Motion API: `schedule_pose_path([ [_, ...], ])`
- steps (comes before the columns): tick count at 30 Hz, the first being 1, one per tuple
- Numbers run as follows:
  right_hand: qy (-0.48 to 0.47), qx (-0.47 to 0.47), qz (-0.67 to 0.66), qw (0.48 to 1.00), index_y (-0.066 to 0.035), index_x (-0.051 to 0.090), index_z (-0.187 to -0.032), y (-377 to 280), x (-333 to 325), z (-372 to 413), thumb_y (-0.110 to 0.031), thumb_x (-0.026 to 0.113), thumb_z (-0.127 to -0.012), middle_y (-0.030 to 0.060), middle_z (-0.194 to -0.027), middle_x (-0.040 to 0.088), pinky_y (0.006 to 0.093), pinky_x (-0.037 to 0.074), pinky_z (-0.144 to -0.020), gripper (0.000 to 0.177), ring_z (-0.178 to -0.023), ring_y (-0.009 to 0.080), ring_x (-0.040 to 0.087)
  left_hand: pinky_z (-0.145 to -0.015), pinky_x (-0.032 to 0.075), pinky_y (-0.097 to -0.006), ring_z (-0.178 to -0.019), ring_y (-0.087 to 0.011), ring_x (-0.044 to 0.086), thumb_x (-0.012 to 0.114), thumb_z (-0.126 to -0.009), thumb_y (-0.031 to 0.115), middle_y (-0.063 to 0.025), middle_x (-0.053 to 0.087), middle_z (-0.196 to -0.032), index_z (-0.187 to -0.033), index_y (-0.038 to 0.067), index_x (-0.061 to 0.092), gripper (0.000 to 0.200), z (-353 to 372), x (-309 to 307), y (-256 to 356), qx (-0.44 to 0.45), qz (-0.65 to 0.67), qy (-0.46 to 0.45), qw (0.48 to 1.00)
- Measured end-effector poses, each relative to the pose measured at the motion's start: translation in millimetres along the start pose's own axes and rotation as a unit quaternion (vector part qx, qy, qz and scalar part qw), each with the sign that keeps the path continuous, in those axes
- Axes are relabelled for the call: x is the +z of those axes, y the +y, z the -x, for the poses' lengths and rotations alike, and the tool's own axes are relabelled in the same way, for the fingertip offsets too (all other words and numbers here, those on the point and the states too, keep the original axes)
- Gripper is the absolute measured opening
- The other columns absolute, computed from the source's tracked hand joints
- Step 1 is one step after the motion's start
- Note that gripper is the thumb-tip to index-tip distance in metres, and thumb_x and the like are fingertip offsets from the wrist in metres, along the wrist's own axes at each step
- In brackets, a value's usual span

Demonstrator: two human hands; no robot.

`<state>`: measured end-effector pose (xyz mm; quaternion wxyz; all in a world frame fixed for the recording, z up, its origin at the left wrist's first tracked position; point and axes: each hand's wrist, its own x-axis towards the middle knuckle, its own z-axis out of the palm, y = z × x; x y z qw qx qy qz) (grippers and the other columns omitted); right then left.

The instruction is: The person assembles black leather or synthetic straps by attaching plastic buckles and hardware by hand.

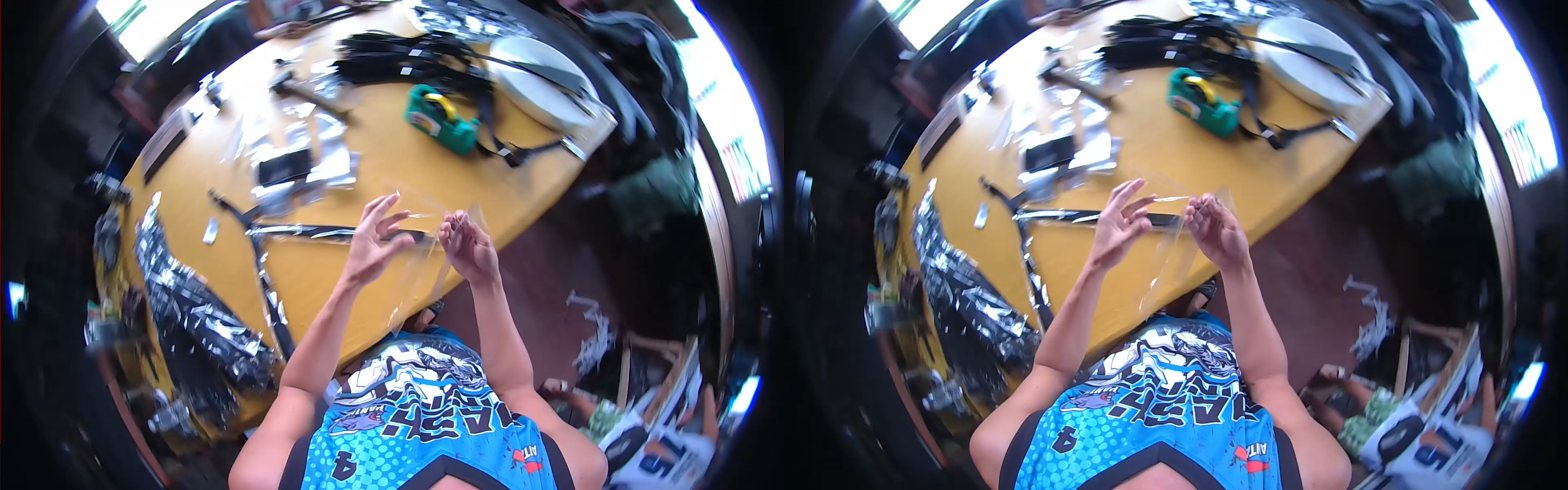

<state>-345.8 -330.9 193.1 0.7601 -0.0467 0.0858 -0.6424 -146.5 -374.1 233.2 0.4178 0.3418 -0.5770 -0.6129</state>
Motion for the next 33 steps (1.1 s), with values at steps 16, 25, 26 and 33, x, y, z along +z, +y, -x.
schedule_pose_path([
  [16, 0.166, -0.325, 0.100, 0.926, -0.003, 0.057, -0.089, -305, -81, 282, -0.015, 0.043, -0.092, 0.0238, -0.112, 0.055, 0.0327, 0.051, -0.078, 0.018, -0.085, 0.0262, 0.063, -0.048, 0.041, -0.0203, -0.053, -0.0067, 0.054, 0.063, -0.083, 0.020, -0.0030, 0.060, -0.061, -0.076, -0.001, 0.064, 0.022, -88, 423, -89, -0.094, -0.060, -0.246, 0.963],
  [25, 0.278, -0.459, 0.055, 0.842, -0.004, 0.057, -0.088, -451, -170, 412, -0.014, 0.048, -0.090, 0.0155, -0.097, 0.063, 0.0315, 0.053, -0.069, 0.013, -0.078, 0.0208, 0.064, -0.052, 0.041, -0.0224, -0.057, -0.0074, 0.052, 0.061, -0.081, 0.013, -0.0036, 0.059, -0.072, -0.076, 0.001, 0.056, 0.014, -185, 598, -152, -0.139, 0.017, -0.200, 0.970],
  [26, 0.300, -0.473, 0.034, 0.828, -0.004, 0.058, -0.089, -469, -184, 417, -0.014, 0.049, -0.090, 0.0140, -0.094, 0.063, 0.0307, 0.053, -0.069, 0.013, -0.077, 0.0201, 0.064, -0.052, 0.041, -0.0224, -0.057, -0.0074, 0.052, 0.061, -0.081, 0.013, -0.0036, 0.059, -0.072, -0.076, 0.001, 0.056, 0.014, -198, 615, -158, -0.135, 0.016, -0.206, 0.969],
  [33, 0.623, -0.428, 0.149, 0.638, -0.003, 0.056, -0.090, -571, -320, 477, -0.011, 0.052, -0.087, 0.0062, -0.075, 0.060, 0.0246, 0.047, -0.056, 0.010, -0.062, 0.0135, 0.056, -0.038, 0.036, -0.0204, -0.045, -0.0069, 0.043, 0.044, -0.087, -0.001, -0.0088, 0.056, -0.077, -0.103, 0.006, 0.034, 0.020, -331, 780, -239, -0.188, 0.027, -0.171, 0.967],
])
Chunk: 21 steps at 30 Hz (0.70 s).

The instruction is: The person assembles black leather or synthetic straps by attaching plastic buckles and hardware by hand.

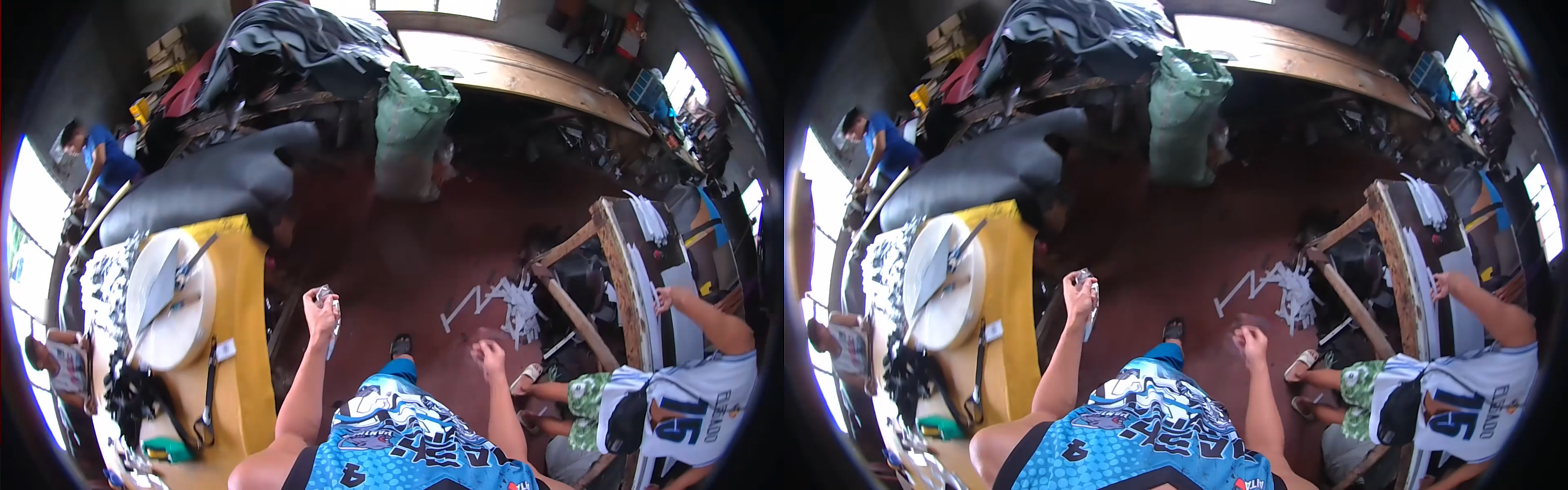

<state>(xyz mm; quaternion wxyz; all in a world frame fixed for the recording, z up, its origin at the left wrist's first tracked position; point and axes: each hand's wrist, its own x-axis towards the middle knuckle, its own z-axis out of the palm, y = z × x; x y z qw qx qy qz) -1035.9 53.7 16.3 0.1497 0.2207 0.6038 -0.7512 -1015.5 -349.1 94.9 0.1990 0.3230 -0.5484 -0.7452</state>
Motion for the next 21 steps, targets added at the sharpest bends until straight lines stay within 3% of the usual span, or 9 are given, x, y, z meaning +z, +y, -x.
schedule_pose_path([
  [3, 0.150, 0.017, 0.127, 0.980, -0.003, 0.053, -0.097, 78, -110, -76, -0.012, 0.054, -0.086, 0.0087, -0.080, 0.060, 0.0275, 0.046, -0.049, 0.015, -0.057, 0.0152, 0.055, -0.038, 0.030, -0.0192, -0.048, -0.0042, 0.039, 0.043, -0.083, 0.006, 0.0006, 0.046, -0.066, -0.096, 0.007, 0.049, 0.014, -89, 90, 27, 0.008, -0.022, -0.063, 0.998],
  [6, 0.310, 0.144, -0.087, 0.936, -0.008, 0.047, -0.104, 90, -154, -60, -0.015, 0.054, -0.085, 0.0071, -0.087, 0.058, 0.0303, 0.045, -0.053, 0.021, -0.072, 0.0184, 0.058, -0.040, 0.027, -0.0217, -0.047, -0.0050, 0.035, 0.042, -0.080, 0.013, 0.0040, 0.040, -0.059, -0.083, 0.006, 0.054, 0.014, -153, 193, 92, 0.030, 0.029, -0.130, 0.991],
  [8, 0.388, 0.231, -0.106, 0.886, -0.009, 0.049, -0.098, 77, -147, -50, -0.015, 0.052, -0.086, 0.0067, -0.081, 0.058, 0.0293, 0.044, -0.049, 0.014, -0.065, 0.0184, 0.056, -0.039, 0.023, -0.0207, -0.045, -0.0043, 0.031, 0.037, -0.085, 0.019, 0.0054, 0.036, -0.056, -0.081, 0.007, 0.053, 0.021, -209, 255, 122, 0.074, 0.104, -0.200, 0.971],
  [9, 0.388, 0.231, -0.111, 0.885, -0.009, 0.049, -0.098, 70, -139, -57, -0.015, 0.052, -0.086, 0.0067, -0.081, 0.058, 0.0293, 0.044, -0.049, 0.014, -0.065, 0.0184, 0.056, -0.039, 0.023, -0.0208, -0.044, -0.0043, 0.030, 0.036, -0.087, 0.020, 0.0060, 0.034, -0.054, -0.079, 0.007, 0.053, 0.023, -234, 285, 141, 0.108, 0.105, -0.221, 0.964],
  [11, 0.163, 0.225, -0.031, 0.960, -0.009, 0.054, -0.100, 73, -126, -69, -0.016, 0.049, -0.086, 0.0037, -0.087, 0.058, 0.0267, 0.042, -0.059, 0.016, -0.074, 0.0150, 0.054, -0.043, 0.025, -0.0207, -0.047, -0.0040, 0.031, 0.036, -0.087, 0.019, 0.0058, 0.032, -0.055, -0.078, 0.007, 0.055, 0.024, -280, 342, 178, 0.175, 0.107, -0.233, 0.951],
  [13, -0.072, 0.205, 0.049, 0.975, -0.008, 0.058, -0.101, 87, -113, -91, -0.017, 0.047, -0.086, 0.0008, -0.092, 0.057, 0.0241, 0.041, -0.069, 0.021, -0.084, 0.0115, 0.052, -0.050, 0.022, -0.0219, -0.053, -0.0049, 0.027, 0.034, -0.086, 0.017, 0.0060, 0.034, -0.059, -0.075, 0.007, 0.053, 0.024, -328, 397, 208, 0.238, 0.111, -0.231, 0.937],
  [14, -0.190, 0.186, 0.088, 0.960, -0.008, 0.061, -0.102, 188, -171, -135, -0.018, 0.045, -0.086, -0.0007, -0.095, 0.057, 0.0228, 0.040, -0.075, 0.024, -0.089, 0.0098, 0.050, -0.053, 0.024, -0.0225, -0.056, -0.0053, 0.028, 0.035, -0.085, 0.016, 0.0045, 0.036, -0.063, -0.079, 0.005, 0.053, 0.023, -359, 421, 219, 0.260, 0.104, -0.241, 0.929],
  [16, -0.134, 0.174, 0.063, 0.974, -0.008, 0.060, -0.100, 99, -96, -196, -0.017, 0.046, -0.086, 0.0001, -0.093, 0.057, 0.0234, 0.040, -0.071, 0.022, -0.085, 0.0105, 0.051, -0.059, 0.028, -0.0219, -0.062, -0.0070, 0.032, 0.035, -0.083, 0.011, 0.0010, 0.042, -0.073, -0.085, 0.004, 0.055, 0.021, -409, 474, 246, 0.344, 0.177, -0.263, 0.884],
  [21, 0.166, 0.132, -0.062, 0.975, -0.008, 0.055, -0.091, -13, 16, -316, -0.013, 0.048, -0.086, 0.0040, -0.079, 0.057, 0.0265, 0.040, -0.052, 0.010, -0.065, 0.0137, 0.052, -0.065, 0.033, -0.0244, -0.071, -0.0123, 0.035, 0.038, -0.081, 0.008, -0.0018, 0.037, -0.078, -0.087, 0.005, 0.060, 0.023, -518, 594, 321, 0.532, 0.101, -0.160, 0.825],
])
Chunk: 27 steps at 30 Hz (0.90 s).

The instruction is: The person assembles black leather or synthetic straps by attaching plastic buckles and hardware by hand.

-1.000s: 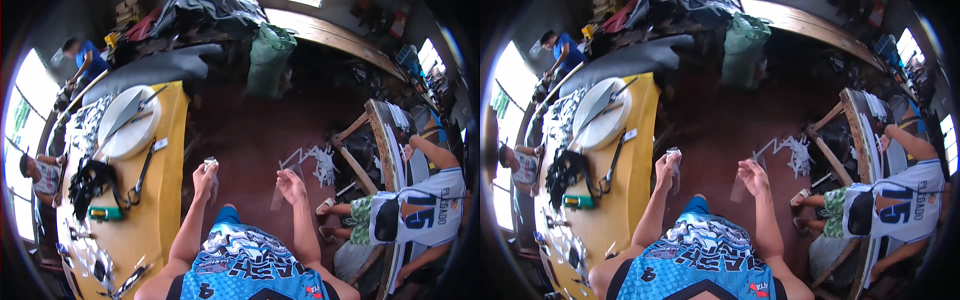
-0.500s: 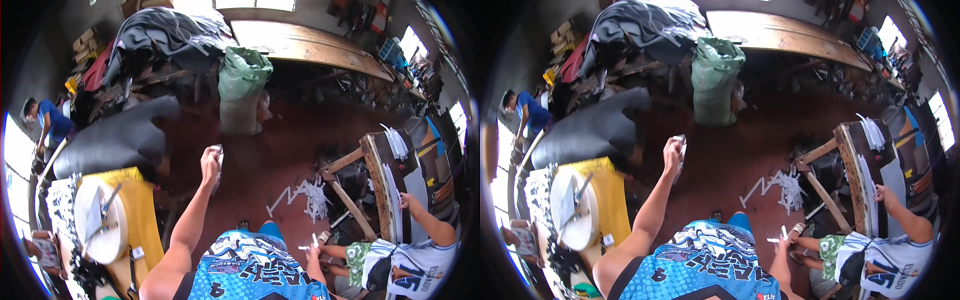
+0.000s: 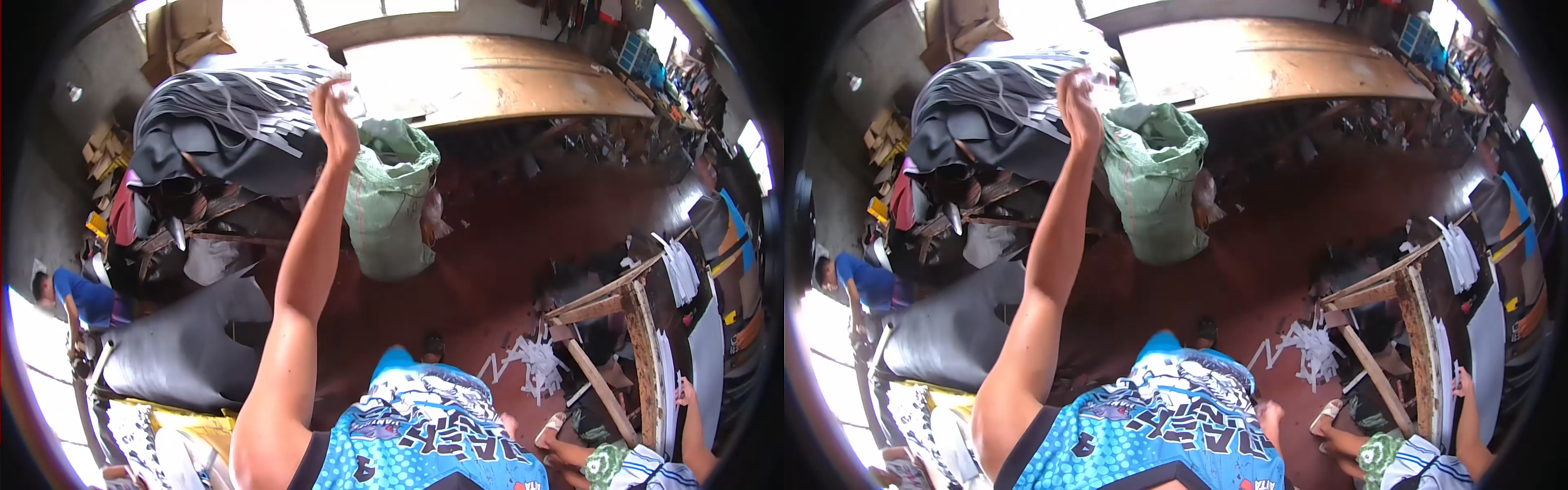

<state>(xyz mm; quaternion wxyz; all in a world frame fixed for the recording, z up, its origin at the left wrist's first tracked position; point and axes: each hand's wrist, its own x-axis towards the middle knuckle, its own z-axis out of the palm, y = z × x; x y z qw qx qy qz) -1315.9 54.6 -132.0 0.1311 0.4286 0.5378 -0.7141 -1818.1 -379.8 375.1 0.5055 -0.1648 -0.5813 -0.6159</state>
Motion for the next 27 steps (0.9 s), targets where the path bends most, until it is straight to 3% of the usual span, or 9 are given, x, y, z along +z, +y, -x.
schedule_pose_path([
  [7, 0.207, -0.223, -0.055, 0.951, -0.007, 0.053, -0.088, -149, 41, -4, -0.011, 0.052, -0.085, 0.0057, -0.074, 0.058, 0.0251, 0.043, -0.050, 0.005, -0.057, 0.0138, 0.055, -0.082, 0.030, -0.0328, -0.089, -0.0248, 0.036, 0.045, -0.076, 0.003, -0.0120, 0.037, -0.092, -0.089, 0.005, 0.060, 0.020, -56, 61, -126, 0.110, -0.154, -0.061, 0.980],
  [12, 0.452, -0.108, -0.162, 0.870, -0.006, 0.049, -0.091, -135, 107, 79, -0.014, 0.053, -0.086, 0.0036, -0.072, 0.055, 0.0224, 0.041, -0.047, 0.010, -0.055, 0.0109, 0.051, -0.080, 0.033, -0.0458, -0.087, -0.0371, 0.041, 0.047, -0.080, 0.006, -0.0228, 0.043, -0.096, -0.099, 0.003, 0.053, 0.021, 19, 46, -337, 0.088, -0.263, -0.193, 0.941],
  [13, 0.470, -0.085, -0.159, 0.864, -0.006, 0.048, -0.089, -118, 128, 102, -0.013, 0.053, -0.086, 0.0036, -0.069, 0.054, 0.0218, 0.040, -0.044, 0.009, -0.053, 0.0109, 0.050, -0.085, 0.035, -0.0454, -0.100, -0.0363, 0.043, 0.052, -0.078, 0.016, -0.0208, 0.048, -0.104, -0.106, 0.004, 0.054, 0.030, 49, 31, -388, -0.012, -0.395, -0.272, 0.878],
  [15, 0.485, -0.011, -0.124, 0.866, -0.006, 0.047, -0.088, -35, 142, 131, -0.010, 0.049, -0.086, 0.0064, -0.062, 0.051, 0.0220, 0.035, -0.038, 0.006, -0.048, 0.0132, 0.049, -0.094, 0.034, -0.0430, -0.116, -0.0330, 0.039, 0.057, -0.075, 0.027, -0.0189, 0.050, -0.115, -0.113, 0.006, 0.054, 0.044, 84, 0, -410, -0.250, -0.589, -0.565, 0.521],
  [17, 0.463, 0.009, -0.256, 0.848, -0.005, 0.048, -0.089, 37, 168, 172, -0.011, 0.051, -0.085, 0.0087, -0.063, 0.053, 0.0225, 0.034, -0.036, 0.008, -0.047, 0.0152, 0.049, -0.100, 0.030, -0.0405, -0.123, -0.0295, 0.035, 0.062, -0.071, 0.035, -0.0164, 0.046, -0.125, -0.116, 0.007, 0.053, 0.054, 87, -4, -429, -0.394, -0.553, -0.597, 0.426],
  [22, 0.573, 0.109, -0.159, 0.797, -0.006, 0.052, -0.096, 60, 235, 229, -0.019, 0.056, -0.084, 0.0128, -0.074, 0.057, 0.0296, 0.043, -0.044, 0.018, -0.055, 0.0167, 0.053, -0.073, 0.050, -0.0440, -0.085, -0.0374, 0.061, 0.062, -0.073, 0.042, -0.0222, 0.062, -0.092, -0.089, 0.002, 0.065, 0.043, 41, -5, -440, -0.181, -0.502, -0.608, 0.588],
  [24, 0.568, -0.128, -0.281, 0.762, -0.003, 0.051, -0.105, 36, 268, 218, -0.017, 0.054, -0.086, 0.0112, -0.085, 0.058, 0.0290, 0.049, -0.062, 0.024, -0.071, 0.0194, 0.056, -0.069, 0.047, -0.0433, -0.078, -0.0344, 0.061, 0.061, -0.075, 0.039, -0.0192, 0.062, -0.080, -0.080, 0.001, 0.063, 0.038, 28, 12, -409, -0.119, -0.479, -0.587, 0.642],
  [25, 0.579, -0.120, -0.026, 0.806, -0.001, 0.053, -0.104, 22, 263, 213, -0.015, 0.053, -0.086, 0.0112, -0.088, 0.059, 0.0330, 0.051, -0.065, 0.023, -0.074, 0.0216, 0.059, -0.070, 0.047, -0.0425, -0.077, -0.0343, 0.061, 0.062, -0.075, 0.035, -0.0186, 0.062, -0.079, -0.081, 0.002, 0.064, 0.034, 37, 13, -404, -0.027, -0.424, -0.548, 0.721],
  [27, 0.594, -0.100, -0.264, 0.753, 0.001, 0.057, -0.099, -60, 279, 220, -0.012, 0.060, -0.083, 0.0111, -0.090, 0.059, 0.0273, 0.053, -0.067, 0.021, -0.080, 0.0190, 0.061, -0.078, 0.044, -0.0393, -0.086, -0.0324, 0.058, 0.062, -0.077, 0.023, -0.0156, 0.063, -0.090, -0.090, 0.003, 0.062, 0.024, 63, 32, -351, 0.017, -0.325, -0.512, 0.795],
])
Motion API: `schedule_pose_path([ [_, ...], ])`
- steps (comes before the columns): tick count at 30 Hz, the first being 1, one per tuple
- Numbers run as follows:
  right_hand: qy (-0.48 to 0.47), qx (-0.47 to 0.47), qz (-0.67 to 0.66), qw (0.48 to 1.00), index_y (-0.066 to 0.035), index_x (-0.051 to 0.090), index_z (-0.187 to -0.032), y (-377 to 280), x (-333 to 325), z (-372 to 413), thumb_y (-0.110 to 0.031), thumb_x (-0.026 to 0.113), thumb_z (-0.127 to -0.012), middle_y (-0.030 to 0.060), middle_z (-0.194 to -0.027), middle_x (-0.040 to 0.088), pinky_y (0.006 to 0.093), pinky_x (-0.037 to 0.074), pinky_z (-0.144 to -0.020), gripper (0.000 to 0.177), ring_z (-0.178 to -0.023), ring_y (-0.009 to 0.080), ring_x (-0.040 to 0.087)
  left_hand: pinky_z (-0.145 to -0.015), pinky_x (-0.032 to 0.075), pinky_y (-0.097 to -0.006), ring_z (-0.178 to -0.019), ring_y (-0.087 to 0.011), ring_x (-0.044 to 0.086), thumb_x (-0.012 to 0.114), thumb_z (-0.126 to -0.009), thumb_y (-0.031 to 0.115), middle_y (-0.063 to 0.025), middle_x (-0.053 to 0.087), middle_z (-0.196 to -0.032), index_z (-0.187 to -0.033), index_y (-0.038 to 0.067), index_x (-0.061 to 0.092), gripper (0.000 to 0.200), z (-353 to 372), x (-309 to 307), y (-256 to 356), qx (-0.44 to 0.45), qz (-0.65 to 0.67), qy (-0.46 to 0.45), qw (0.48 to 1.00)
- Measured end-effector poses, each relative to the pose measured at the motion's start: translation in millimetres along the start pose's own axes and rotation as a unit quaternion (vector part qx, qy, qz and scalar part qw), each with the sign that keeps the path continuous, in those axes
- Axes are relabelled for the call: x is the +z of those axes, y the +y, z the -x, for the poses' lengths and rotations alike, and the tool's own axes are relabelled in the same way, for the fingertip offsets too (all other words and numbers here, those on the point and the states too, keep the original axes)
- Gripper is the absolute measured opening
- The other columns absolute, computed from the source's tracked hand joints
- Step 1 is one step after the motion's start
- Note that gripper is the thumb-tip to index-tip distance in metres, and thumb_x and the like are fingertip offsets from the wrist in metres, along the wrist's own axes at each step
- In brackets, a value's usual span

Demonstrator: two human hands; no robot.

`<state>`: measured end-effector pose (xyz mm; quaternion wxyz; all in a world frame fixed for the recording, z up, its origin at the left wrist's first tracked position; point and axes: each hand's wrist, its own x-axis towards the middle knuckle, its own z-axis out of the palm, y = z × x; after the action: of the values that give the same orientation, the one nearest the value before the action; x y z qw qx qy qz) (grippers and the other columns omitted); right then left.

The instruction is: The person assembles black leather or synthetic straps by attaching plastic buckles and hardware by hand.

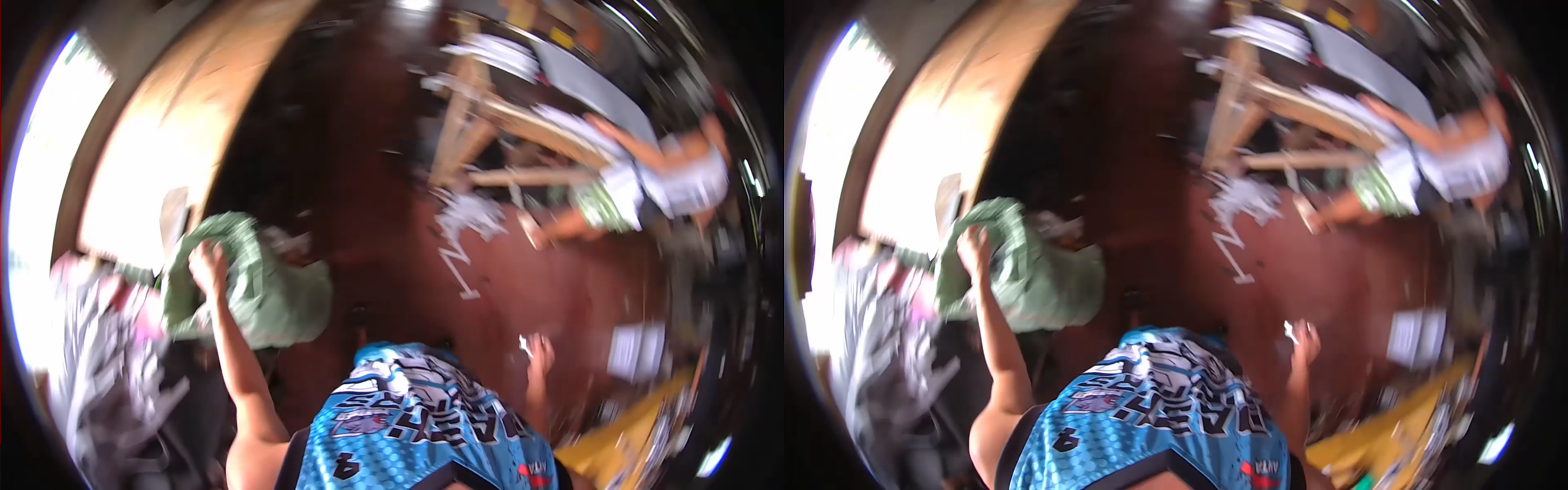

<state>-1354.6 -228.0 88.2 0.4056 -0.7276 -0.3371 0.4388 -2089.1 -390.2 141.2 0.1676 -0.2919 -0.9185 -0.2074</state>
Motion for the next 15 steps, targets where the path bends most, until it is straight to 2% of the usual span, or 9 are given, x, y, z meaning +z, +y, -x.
schedule_pose_path([
  [1, -0.020, -0.021, -0.115, 0.993, 0.005, 0.056, -0.096, -1, -3, -6, -0.010, 0.059, -0.084, 0.0129, -0.087, 0.060, 0.0293, 0.054, -0.068, 0.020, -0.080, 0.0194, 0.062, -0.079, 0.044, -0.0403, -0.090, -0.0343, 0.054, 0.063, -0.076, 0.019, -0.0171, 0.058, -0.093, -0.096, 0.006, 0.059, 0.024, 12, 13, 30, 0.010, 0.039, 0.004, 0.999],
  [3, -0.004, -0.043, -0.099, 0.994, 0.004, 0.056, -0.098, -22, -11, -8, -0.014, 0.058, -0.086, 0.0102, -0.088, 0.059, 0.0311, 0.053, -0.073, 0.021, -0.083, 0.0184, 0.060, -0.074, 0.046, -0.0371, -0.085, -0.0283, 0.056, 0.064, -0.075, 0.010, -0.0145, 0.058, -0.088, -0.096, 0.006, 0.059, 0.022, 46, 57, 107, 0.035, 0.208, 0.004, 0.977],
  [5, 0.008, -0.073, -0.113, 0.991, 0.004, 0.057, -0.095, -41, -37, -1, -0.013, 0.057, -0.086, 0.0095, -0.080, 0.061, 0.0275, 0.053, -0.067, 0.019, -0.075, 0.0161, 0.061, -0.071, 0.048, -0.0361, -0.077, -0.0267, 0.060, 0.066, -0.074, 0.012, -0.0118, 0.062, -0.084, -0.088, 0.005, 0.063, 0.016, 110, 43, 248, 0.086, 0.336, -0.114, 0.931],
  [6, 0.014, -0.093, -0.104, 0.990, 0.004, 0.058, -0.093, -44, -54, -5, -0.011, 0.056, -0.086, 0.0098, -0.076, 0.062, 0.0260, 0.053, -0.064, 0.017, -0.070, 0.0156, 0.062, -0.071, 0.048, -0.0363, -0.078, -0.0258, 0.061, 0.065, -0.075, 0.014, -0.0134, 0.063, -0.084, -0.085, 0.005, 0.065, 0.013, 145, 46, 306, 0.269, 0.352, -0.163, 0.882],
  [7, 0.009, -0.111, -0.114, 0.987, 0.004, 0.058, -0.090, -48, -72, -4, -0.011, 0.055, -0.087, 0.0084, -0.072, 0.061, 0.0248, 0.052, -0.061, 0.015, -0.066, 0.0140, 0.061, -0.072, 0.048, -0.0350, -0.080, -0.0250, 0.062, 0.062, -0.077, 0.017, -0.0147, 0.064, -0.084, -0.084, 0.004, 0.066, 0.016, 189, 24, 377, 0.292, 0.379, -0.295, 0.827],
  [9, 0.001, -0.150, -0.111, 0.982, 0.003, 0.058, -0.086, -57, -106, 4, -0.010, 0.054, -0.087, 0.0067, -0.067, 0.060, 0.0239, 0.050, -0.057, 0.014, -0.060, 0.0117, 0.059, -0.077, 0.048, -0.0349, -0.086, -0.0243, 0.062, 0.055, -0.086, 0.029, -0.0143, 0.065, -0.092, -0.095, 0.000, 0.065, 0.032, 296, 34, 470, 0.194, 0.465, -0.641, 0.579],
  [12, -0.013, -0.189, -0.098, 0.977, 0.003, 0.057, -0.081, -53, -159, 8, -0.007, 0.053, -0.087, 0.0044, -0.063, 0.057, 0.0220, 0.044, -0.049, 0.011, -0.053, 0.0090, 0.054, -0.098, 0.036, -0.0379, -0.110, -0.0277, 0.051, 0.034, -0.090, 0.052, -0.0190, 0.054, -0.117, -0.117, -0.007, 0.047, 0.066, 429, -27, 594, 0.168, 0.403, -0.860, 0.263],
  [13, -0.017, -0.172, -0.108, 0.979, 0.003, 0.056, -0.080, -59, -179, 14, -0.007, 0.053, -0.086, 0.0034, -0.061, 0.056, 0.0214, 0.041, -0.047, 0.011, -0.052, 0.0079, 0.052, -0.099, 0.035, -0.0375, -0.113, -0.0267, 0.049, 0.038, -0.090, 0.048, -0.0184, 0.053, -0.117, -0.117, -0.006, 0.047, 0.061, 466, -31, 627, 0.040, 0.414, -0.892, 0.174],
  [15, 0.050, -0.144, -0.127, 0.980, 0.002, 0.054, -0.080, -47, -200, 16, -0.007, 0.054, -0.087, 0.0000, -0.057, 0.049, 0.0198, 0.034, -0.044, 0.011, -0.049, 0.0049, 0.044, -0.091, 0.044, -0.0356, -0.101, -0.0253, 0.057, 0.055, -0.087, 0.025, -0.0187, 0.053, -0.116, -0.118, -0.004, 0.045, 0.043, 508, -67, 686, 0.013, 0.485, -0.862, 0.149],
])
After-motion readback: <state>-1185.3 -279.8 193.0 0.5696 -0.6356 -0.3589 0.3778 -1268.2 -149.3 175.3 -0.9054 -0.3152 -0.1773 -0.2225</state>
